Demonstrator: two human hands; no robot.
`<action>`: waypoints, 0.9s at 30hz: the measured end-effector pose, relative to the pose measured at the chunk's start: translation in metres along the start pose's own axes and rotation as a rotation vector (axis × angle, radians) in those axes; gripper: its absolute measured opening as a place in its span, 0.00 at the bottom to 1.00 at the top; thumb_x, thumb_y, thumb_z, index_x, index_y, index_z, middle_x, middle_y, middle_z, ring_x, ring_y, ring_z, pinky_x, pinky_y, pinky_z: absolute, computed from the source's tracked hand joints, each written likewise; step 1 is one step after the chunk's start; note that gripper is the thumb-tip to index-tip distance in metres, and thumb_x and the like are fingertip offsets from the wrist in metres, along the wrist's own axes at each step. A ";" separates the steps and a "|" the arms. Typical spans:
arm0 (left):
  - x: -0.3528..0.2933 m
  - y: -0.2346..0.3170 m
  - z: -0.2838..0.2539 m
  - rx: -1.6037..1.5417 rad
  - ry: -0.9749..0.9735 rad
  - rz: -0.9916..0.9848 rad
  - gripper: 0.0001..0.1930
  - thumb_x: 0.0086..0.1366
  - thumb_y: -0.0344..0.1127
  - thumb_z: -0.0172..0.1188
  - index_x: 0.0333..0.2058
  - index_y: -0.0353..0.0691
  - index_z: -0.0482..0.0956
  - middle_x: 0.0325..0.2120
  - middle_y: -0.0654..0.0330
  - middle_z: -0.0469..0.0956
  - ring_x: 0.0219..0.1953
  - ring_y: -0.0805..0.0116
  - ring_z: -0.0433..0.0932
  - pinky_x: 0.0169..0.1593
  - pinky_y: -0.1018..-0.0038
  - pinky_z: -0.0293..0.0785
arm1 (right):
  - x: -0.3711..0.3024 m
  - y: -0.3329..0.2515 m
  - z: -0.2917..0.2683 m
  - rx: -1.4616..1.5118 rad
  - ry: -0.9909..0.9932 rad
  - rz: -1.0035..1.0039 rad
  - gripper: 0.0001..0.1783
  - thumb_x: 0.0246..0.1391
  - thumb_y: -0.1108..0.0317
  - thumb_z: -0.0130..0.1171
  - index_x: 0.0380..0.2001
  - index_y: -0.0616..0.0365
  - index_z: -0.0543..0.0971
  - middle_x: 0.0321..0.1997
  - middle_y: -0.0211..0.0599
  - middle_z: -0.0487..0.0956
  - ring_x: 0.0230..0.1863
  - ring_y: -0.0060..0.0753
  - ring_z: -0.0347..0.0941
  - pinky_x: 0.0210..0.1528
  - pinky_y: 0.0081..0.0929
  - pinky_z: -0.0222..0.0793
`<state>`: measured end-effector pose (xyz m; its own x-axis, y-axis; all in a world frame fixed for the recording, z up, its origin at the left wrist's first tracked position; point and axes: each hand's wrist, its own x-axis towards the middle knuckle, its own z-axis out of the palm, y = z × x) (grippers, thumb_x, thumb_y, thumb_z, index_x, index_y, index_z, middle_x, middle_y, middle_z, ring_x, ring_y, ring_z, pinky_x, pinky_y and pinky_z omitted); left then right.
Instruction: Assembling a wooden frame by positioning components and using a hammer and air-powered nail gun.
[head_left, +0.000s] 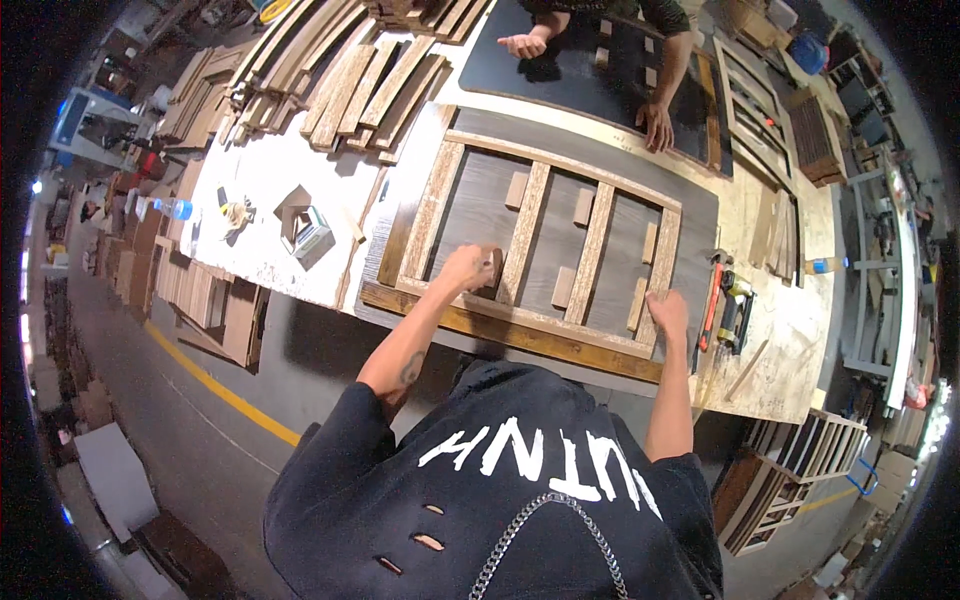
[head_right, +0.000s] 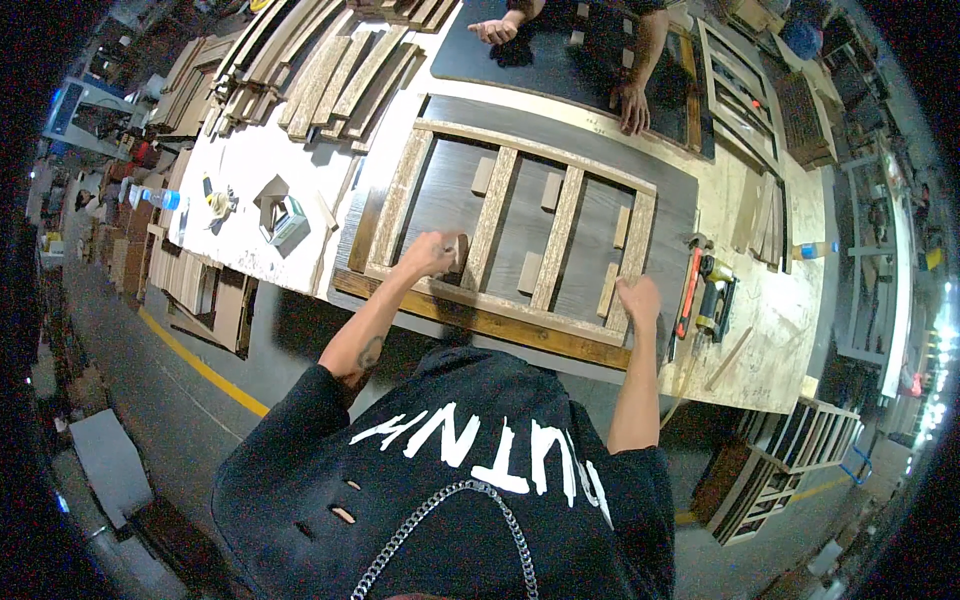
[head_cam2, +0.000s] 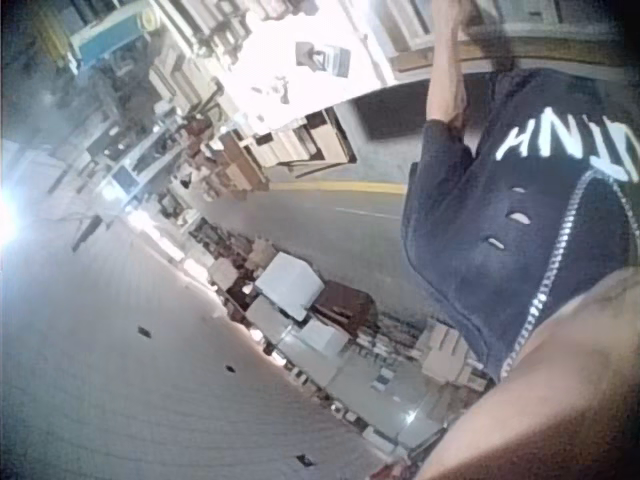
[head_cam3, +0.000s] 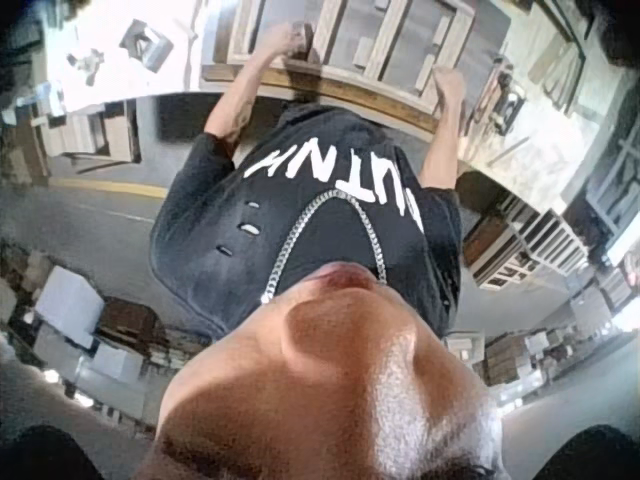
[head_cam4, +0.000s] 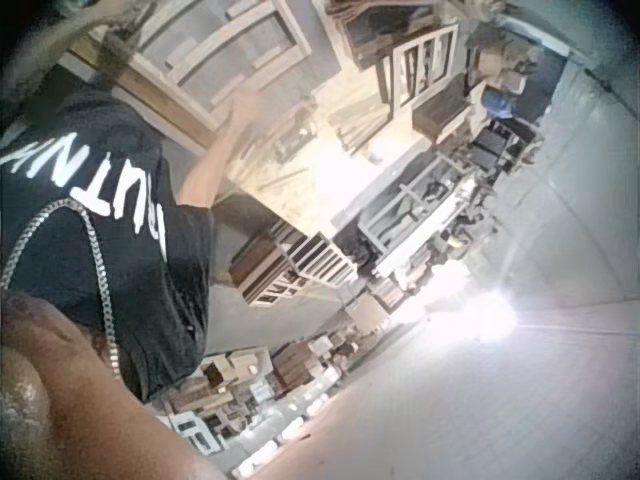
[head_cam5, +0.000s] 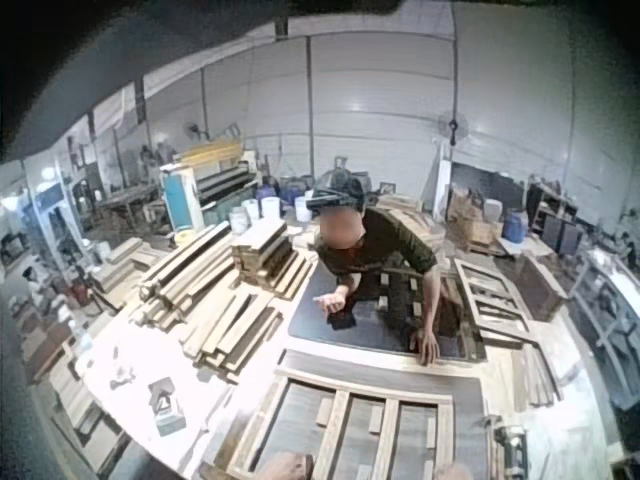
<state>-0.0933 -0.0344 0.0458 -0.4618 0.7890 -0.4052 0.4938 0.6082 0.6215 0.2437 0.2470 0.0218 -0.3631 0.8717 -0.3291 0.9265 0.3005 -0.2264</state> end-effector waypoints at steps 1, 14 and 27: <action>-0.008 -0.004 0.001 0.001 0.010 0.003 0.15 0.56 0.39 0.59 0.41 0.44 0.83 0.33 0.43 0.81 0.38 0.43 0.80 0.45 0.56 0.76 | 0.000 -0.002 -0.002 -0.015 -0.023 -0.005 0.33 0.47 0.45 0.60 0.35 0.72 0.78 0.37 0.66 0.79 0.46 0.63 0.75 0.48 0.46 0.70; 0.018 -0.087 -0.040 0.279 0.790 -0.212 0.28 0.63 0.49 0.56 0.55 0.34 0.69 0.52 0.40 0.68 0.58 0.42 0.64 0.55 0.41 0.60 | 0.002 0.039 0.009 0.480 0.137 -0.024 0.21 0.53 0.56 0.56 0.35 0.68 0.79 0.34 0.55 0.81 0.38 0.58 0.76 0.41 0.45 0.70; 0.000 -0.153 -0.027 0.228 0.826 -0.197 0.22 0.70 0.46 0.44 0.59 0.46 0.71 0.61 0.44 0.62 0.62 0.46 0.62 0.60 0.45 0.54 | -0.074 0.089 0.065 -0.029 0.495 0.115 0.27 0.65 0.61 0.43 0.64 0.60 0.64 0.69 0.41 0.62 0.69 0.44 0.57 0.68 0.40 0.53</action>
<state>-0.1889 -0.1293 -0.0312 -0.8961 0.4064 0.1783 0.4432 0.7989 0.4067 0.3468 0.1845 -0.0337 -0.1749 0.9767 0.1247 0.9626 0.1963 -0.1865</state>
